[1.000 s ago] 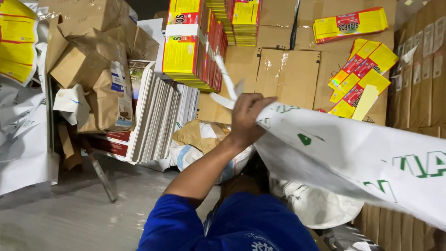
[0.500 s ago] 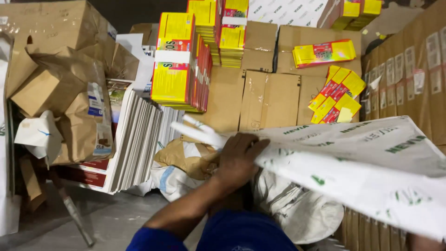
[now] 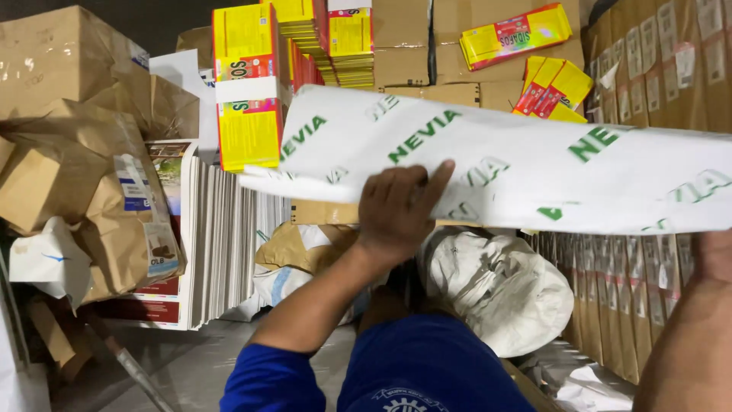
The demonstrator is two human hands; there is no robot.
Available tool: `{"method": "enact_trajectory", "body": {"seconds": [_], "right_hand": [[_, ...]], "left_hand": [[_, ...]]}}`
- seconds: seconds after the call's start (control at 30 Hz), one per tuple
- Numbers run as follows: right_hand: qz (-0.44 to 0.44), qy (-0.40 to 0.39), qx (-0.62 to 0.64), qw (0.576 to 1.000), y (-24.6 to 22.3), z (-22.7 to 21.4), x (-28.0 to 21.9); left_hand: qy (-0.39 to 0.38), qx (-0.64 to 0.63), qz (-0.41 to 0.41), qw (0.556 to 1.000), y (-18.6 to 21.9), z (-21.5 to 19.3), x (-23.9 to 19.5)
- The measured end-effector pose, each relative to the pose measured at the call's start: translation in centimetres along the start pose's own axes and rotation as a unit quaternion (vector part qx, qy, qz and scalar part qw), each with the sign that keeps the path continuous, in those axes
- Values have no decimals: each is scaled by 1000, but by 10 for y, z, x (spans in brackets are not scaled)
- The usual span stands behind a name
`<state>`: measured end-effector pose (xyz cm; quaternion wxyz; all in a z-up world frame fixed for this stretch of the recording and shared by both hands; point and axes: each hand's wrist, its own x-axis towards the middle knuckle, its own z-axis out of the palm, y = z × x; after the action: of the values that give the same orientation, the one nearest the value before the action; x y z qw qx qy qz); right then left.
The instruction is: Packaging and wrapping printed materials with protective paper and securing them with tape.
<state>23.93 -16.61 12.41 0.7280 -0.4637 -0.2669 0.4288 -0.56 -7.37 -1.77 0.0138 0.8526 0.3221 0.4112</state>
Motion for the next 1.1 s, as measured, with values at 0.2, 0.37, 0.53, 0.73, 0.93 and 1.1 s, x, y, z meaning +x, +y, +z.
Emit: {"method": "enact_trajectory", "body": {"seconds": [0.2, 0.37, 0.53, 0.73, 0.93, 1.1], "right_hand": [[40, 79, 67, 994, 173, -289, 28], [178, 193, 46, 964, 246, -336, 19], [189, -26, -371, 909, 335, -350, 29], [43, -81, -679, 728, 390, -306, 47], [2, -101, -749, 655, 421, -308, 65], [64, -109, -730, 672, 416, -311, 52]], "left_hand": [[-206, -11, -62, 976, 21, 68, -91], [-333, -5, -87, 939, -15, 156, -140], [-347, 22, -114, 931, -27, 191, -121], [-349, 51, -111, 929, -30, 216, -124], [-383, 88, -116, 912, -49, 234, -162], [-417, 105, -133, 893, -52, 229, -160]]}}
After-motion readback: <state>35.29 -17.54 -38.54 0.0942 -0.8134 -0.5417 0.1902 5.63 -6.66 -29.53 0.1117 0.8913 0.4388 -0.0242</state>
